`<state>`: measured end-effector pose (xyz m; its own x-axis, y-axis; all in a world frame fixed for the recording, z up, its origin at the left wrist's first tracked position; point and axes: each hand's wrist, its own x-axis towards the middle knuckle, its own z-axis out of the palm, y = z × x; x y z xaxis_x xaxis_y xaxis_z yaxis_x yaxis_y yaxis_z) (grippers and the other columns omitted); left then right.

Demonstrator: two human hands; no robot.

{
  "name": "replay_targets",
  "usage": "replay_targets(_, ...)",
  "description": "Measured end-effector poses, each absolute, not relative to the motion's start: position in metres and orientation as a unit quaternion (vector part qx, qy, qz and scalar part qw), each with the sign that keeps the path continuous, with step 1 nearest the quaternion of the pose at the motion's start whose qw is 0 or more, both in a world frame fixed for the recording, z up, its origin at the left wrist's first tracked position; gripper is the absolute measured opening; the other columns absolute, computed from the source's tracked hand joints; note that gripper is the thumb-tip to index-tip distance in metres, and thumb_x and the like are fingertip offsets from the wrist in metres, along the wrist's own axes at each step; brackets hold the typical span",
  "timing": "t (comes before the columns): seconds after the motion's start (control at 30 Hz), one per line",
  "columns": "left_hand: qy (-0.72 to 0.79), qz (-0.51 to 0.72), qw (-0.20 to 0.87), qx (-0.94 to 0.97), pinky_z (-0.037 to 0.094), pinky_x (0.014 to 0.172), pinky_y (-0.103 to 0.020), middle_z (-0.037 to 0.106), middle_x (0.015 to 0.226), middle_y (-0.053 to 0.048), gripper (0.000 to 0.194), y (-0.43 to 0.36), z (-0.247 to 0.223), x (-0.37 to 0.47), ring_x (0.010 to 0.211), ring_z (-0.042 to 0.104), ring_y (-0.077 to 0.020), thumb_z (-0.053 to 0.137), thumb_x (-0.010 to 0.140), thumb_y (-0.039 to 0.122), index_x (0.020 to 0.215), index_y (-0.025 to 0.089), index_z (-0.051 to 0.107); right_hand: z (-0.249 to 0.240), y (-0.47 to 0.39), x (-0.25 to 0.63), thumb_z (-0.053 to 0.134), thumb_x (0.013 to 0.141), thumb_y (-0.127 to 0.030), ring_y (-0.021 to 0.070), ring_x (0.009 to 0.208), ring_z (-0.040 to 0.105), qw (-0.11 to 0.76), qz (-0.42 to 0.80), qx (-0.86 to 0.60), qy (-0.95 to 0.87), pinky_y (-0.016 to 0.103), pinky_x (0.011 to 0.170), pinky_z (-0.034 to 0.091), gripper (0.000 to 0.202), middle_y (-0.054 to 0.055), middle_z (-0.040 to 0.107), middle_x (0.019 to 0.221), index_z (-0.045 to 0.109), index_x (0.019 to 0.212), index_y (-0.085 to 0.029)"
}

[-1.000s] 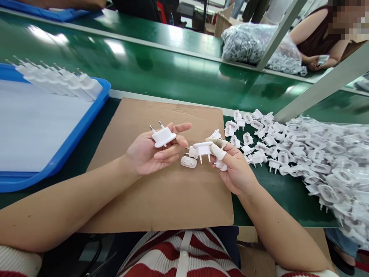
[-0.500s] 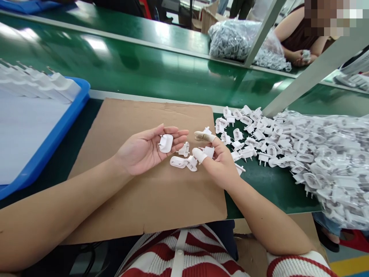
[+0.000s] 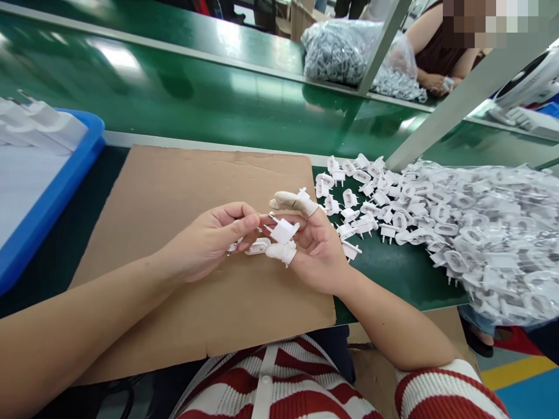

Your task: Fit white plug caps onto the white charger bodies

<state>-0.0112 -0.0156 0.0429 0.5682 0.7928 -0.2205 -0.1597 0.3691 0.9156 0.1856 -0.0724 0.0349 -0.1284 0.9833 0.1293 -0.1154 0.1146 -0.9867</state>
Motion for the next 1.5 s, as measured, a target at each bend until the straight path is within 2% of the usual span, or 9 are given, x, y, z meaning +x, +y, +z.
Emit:
replay_targets(0.2, 0.354, 0.295, 0.724, 0.513, 0.031, 0.051, -0.022, 0.059, 0.067, 0.0, 0.035, -0.021, 0.045, -0.01, 0.054, 0.043, -0.0095, 0.089, 0.077, 0.044, 0.083, 0.016, 0.069, 0.024, -0.079, 0.185, 0.088, 0.08, -0.029, 0.0323, 0.137, 0.059, 0.514, 0.439, -0.399, -0.62, 0.056, 0.115, 0.053, 0.07, 0.006, 0.058, 0.146, 0.054, 0.14, -0.039)
replay_targets(0.37, 0.316, 0.315, 0.739, 0.506, 0.035, 0.054, -0.023, 0.059, 0.066, -0.002, 0.025, -0.018, 0.043, -0.012, 0.057, 0.043, -0.011, 0.077, 0.09, 0.041, 0.091, 0.016, 0.076, 0.028, -0.072, 0.182, 0.091, 0.076, -0.036, 0.0284, 0.128, 0.065, 0.575, 0.412, -0.457, -0.539, 0.053, 0.114, 0.054, 0.06, 0.005, 0.064, 0.133, 0.057, 0.126, -0.035)
replay_targets(0.47, 0.29, 0.298, 0.792, 0.448, 0.039, 0.057, -0.025, 0.059, 0.065, -0.004, 0.034, -0.015, 0.042, -0.013, 0.057, 0.043, -0.0122, 0.066, 0.097, 0.043, 0.107, 0.014, 0.08, 0.036, -0.069, 0.181, 0.094, 0.071, -0.036, 0.0285, 0.126, 0.067, 0.595, 0.441, -0.461, -0.488, 0.052, 0.11, 0.057, 0.059, 0.004, 0.064, 0.127, 0.058, 0.116, -0.034)
replay_targets(0.8, 0.289, 0.3, 0.826, 0.381, 0.041, 0.057, -0.026, 0.054, 0.053, -0.003, 0.04, -0.013, 0.045, -0.015, 0.055, 0.045, -0.0146, 0.064, 0.098, 0.042, 0.115, 0.01, 0.079, 0.04, -0.072, 0.178, 0.092, 0.073, -0.038, 0.0291, 0.126, 0.067, 0.584, 0.446, -0.467, -0.492, 0.052, 0.107, 0.059, 0.057, 0.004, 0.065, 0.13, 0.057, 0.118, -0.034)
replay_targets(0.97, 0.298, 0.306, 0.808, 0.407, 0.04, 0.055, -0.025, 0.074, 0.082, -0.011, 0.027, -0.013, 0.046, -0.014, 0.054, 0.043, -0.0096, 0.076, 0.09, 0.037, 0.102, 0.013, 0.083, 0.034, -0.073, 0.18, 0.09, 0.077, -0.034, 0.0285, 0.128, 0.067, 0.585, 0.426, -0.458, -0.516, 0.053, 0.111, 0.056, 0.055, 0.004, 0.065, 0.131, 0.057, 0.121, -0.036)
replay_targets(1.07, 0.318, 0.314, 0.774, 0.449, 0.039, 0.055, -0.023, 0.072, 0.074, -0.008, 0.025, -0.015, 0.048, -0.016, 0.052, 0.042, -0.0073, 0.084, 0.085, 0.036, 0.075, 0.014, 0.078, 0.03, -0.073, 0.18, 0.088, 0.08, -0.03, 0.0277, 0.128, 0.067, 0.59, 0.415, -0.437, -0.538, 0.052, 0.114, 0.055, 0.054, 0.004, 0.065, 0.132, 0.057, 0.123, -0.034)
replay_targets(1.23, 0.351, 0.32, 0.755, 0.452, 0.036, 0.049, -0.022, 0.062, 0.055, -0.005, 0.052, -0.015, 0.047, -0.016, 0.048, 0.042, -0.009, 0.084, 0.08, 0.057, 0.056, 0.016, 0.064, 0.028, -0.074, 0.18, 0.087, 0.081, -0.029, 0.0282, 0.128, 0.067, 0.575, 0.402, -0.436, -0.563, 0.052, 0.113, 0.056, 0.055, 0.005, 0.066, 0.133, 0.056, 0.126, -0.033)
replay_targets(1.37, 0.346, 0.304, 0.766, 0.449, 0.046, 0.056, -0.026, 0.07, 0.07, -0.011, 0.068, -0.013, 0.044, -0.014, 0.048, 0.04, -0.0099, 0.058, 0.092, 0.075, 0.075, 0.014, 0.079, 0.028, -0.076, 0.18, 0.085, 0.083, -0.027, 0.0281, 0.131, 0.065, 0.573, 0.392, -0.435, -0.573, 0.053, 0.116, 0.054, 0.057, 0.005, 0.068, 0.133, 0.055, 0.131, -0.034)
replay_targets(1.5, 0.338, 0.307, 0.766, 0.453, 0.049, 0.063, -0.027, 0.069, 0.072, -0.009, 0.069, -0.013, 0.042, -0.013, 0.05, 0.04, -0.0095, 0.056, 0.093, 0.075, 0.09, 0.011, 0.082, 0.024, -0.076, 0.183, 0.082, 0.087, -0.022, 0.0273, 0.133, 0.065, 0.564, 0.369, -0.427, -0.603, 0.051, 0.114, 0.057, 0.059, 0.004, 0.067, 0.136, 0.054, 0.136, -0.037)
